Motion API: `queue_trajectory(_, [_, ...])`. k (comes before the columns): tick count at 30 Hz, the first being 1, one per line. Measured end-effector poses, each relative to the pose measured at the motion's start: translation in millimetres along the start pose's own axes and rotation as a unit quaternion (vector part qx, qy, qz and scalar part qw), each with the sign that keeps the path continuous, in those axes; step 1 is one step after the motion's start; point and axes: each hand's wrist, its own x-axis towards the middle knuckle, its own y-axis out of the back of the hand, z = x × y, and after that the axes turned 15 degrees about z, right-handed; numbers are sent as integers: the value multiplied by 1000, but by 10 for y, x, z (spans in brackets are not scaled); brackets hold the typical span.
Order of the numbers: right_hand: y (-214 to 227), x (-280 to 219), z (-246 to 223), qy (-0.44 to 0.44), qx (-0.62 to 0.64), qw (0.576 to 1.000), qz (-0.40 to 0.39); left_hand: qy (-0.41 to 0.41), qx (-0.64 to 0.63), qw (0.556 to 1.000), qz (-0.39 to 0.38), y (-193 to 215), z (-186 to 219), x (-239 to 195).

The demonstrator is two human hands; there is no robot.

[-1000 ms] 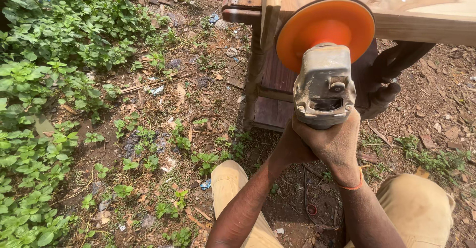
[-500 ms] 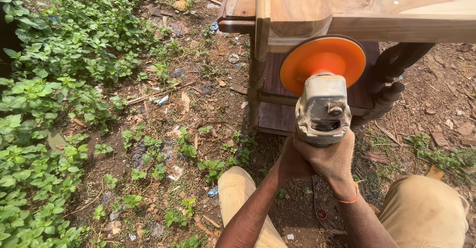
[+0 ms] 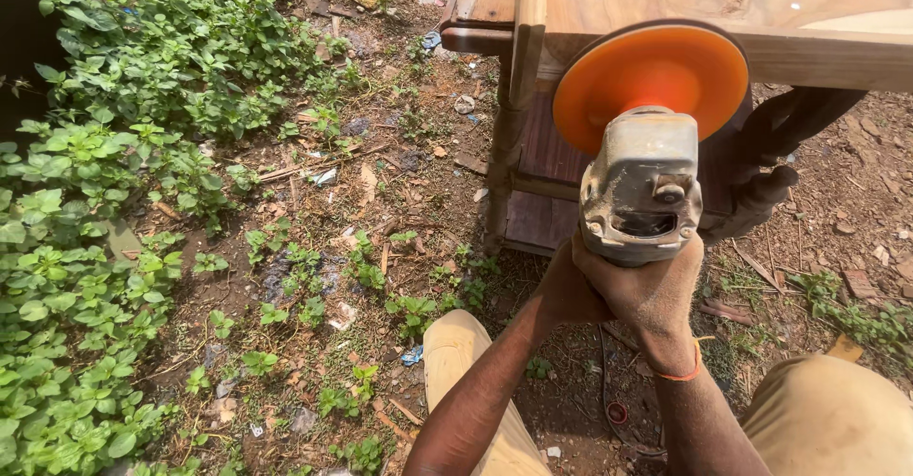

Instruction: The person uses an angle grinder with an orange sanding disc to sand the surface and edges of a wooden table. The person moves the tool along the tabletop and frame, smoothing the wood.

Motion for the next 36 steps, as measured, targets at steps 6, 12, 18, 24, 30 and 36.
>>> queue_trajectory(6, [-19,124,-56,28,-28,999,2,-4,-15,1000,26,13,-39,62])
queue_trajectory(12, [-31,-79,104,19,-44,998,-31,-19,-18,998,51,-47,-48,-177])
queue_trajectory(18, [36,-299,-71,46,-78,996,-1,16,-21,999,41,55,109,-380])
queue_trajectory(24, [-109,-157,-467,46,-29,998,-26,-24,-12,998,59,277,293,-239])
queue_trajectory(30, [-227,-225,-455,0,2,999,-43,-1,-57,996,61,341,282,-300])
queue_trajectory(36, [-250,-407,-240,-2,3,998,-69,-16,41,999,18,329,155,-514])
